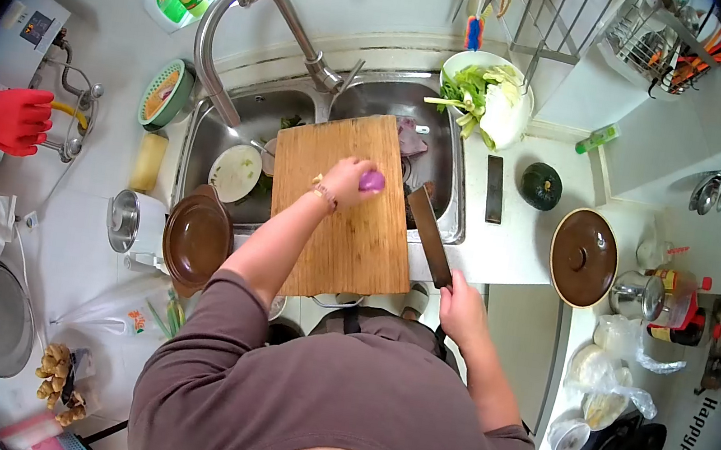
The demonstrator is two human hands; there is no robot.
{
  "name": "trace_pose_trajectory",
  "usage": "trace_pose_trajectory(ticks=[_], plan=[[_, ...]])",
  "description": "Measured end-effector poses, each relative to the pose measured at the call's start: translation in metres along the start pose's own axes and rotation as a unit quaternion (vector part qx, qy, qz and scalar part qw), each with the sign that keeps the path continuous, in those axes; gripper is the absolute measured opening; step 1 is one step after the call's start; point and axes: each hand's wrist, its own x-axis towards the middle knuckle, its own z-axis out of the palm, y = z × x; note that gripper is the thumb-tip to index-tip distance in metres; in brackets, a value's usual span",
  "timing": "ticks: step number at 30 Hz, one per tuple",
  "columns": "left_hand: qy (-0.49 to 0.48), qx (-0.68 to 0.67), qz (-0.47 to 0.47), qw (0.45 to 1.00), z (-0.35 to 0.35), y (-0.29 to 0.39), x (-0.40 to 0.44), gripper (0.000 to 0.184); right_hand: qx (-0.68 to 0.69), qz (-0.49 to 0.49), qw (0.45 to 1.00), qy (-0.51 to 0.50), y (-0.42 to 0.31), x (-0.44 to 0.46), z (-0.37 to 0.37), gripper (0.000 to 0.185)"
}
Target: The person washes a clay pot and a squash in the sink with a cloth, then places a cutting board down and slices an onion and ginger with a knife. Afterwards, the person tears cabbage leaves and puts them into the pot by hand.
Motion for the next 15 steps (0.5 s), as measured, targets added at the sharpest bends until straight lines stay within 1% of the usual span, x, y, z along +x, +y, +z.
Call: trace_pose_trajectory(ticks=[1, 3, 4, 6, 7, 8, 9, 10, 12, 13, 15], plan=[[-0.008, -0.078, -0.018, 0.997, 0.001, 0.006, -0.014, 0.045, -0.002, 0.0, 1.0, 0.003, -0.002, 0.002, 0.0, 0.027], [-0.022, -0.231, -0.059, 0.971, 0.004, 0.015, -0.05, 0.041, -0.038, -0.032, 0.999, 0.001, -0.011, 0.003, -0.001, 0.027], [-0.057, -0.297, -0.125, 0.945, 0.004, 0.015, -0.068, 0.039, -0.055, -0.048, 0.997, -0.003, -0.017, 0.004, 0.0, 0.027], [-0.122, -0.423, -0.257, 0.86, 0.007, 0.014, -0.102, 0.037, -0.092, -0.076, 0.992, -0.05, -0.032, 0.007, 0.003, 0.026], [-0.086, -0.435, -0.273, 0.854, 0.01, 0.014, -0.111, 0.035, -0.112, -0.091, 0.987, -0.074, -0.038, 0.01, 0.006, 0.026], [-0.048, -0.445, -0.289, 0.846, 0.012, 0.014, -0.12, 0.034, -0.129, -0.133, 0.98, -0.073, -0.042, 0.011, 0.011, 0.03], [-0.01, -0.454, -0.304, 0.837, 0.012, 0.013, -0.127, 0.033, -0.146, -0.137, 0.976, -0.089, -0.05, 0.012, 0.015, 0.032], [0.01, -0.418, -0.306, 0.855, 0.011, 0.014, -0.131, 0.031, -0.164, -0.141, 0.971, -0.102, -0.06, 0.013, 0.016, 0.033], [0.065, -0.348, -0.266, 0.897, 0.038, -0.013, -0.138, 0.032, -0.195, -0.155, 0.961, -0.119, -0.07, 0.014, 0.018, 0.036], [0.092, -0.31, -0.244, 0.914, 0.041, -0.017, -0.141, 0.032, -0.205, -0.165, 0.957, -0.123, -0.073, 0.015, 0.019, 0.037], [0.112, -0.402, -0.28, 0.864, 0.038, -0.012, -0.146, 0.028, -0.215, -0.181, 0.951, -0.128, -0.078, 0.018, 0.024, 0.036]])
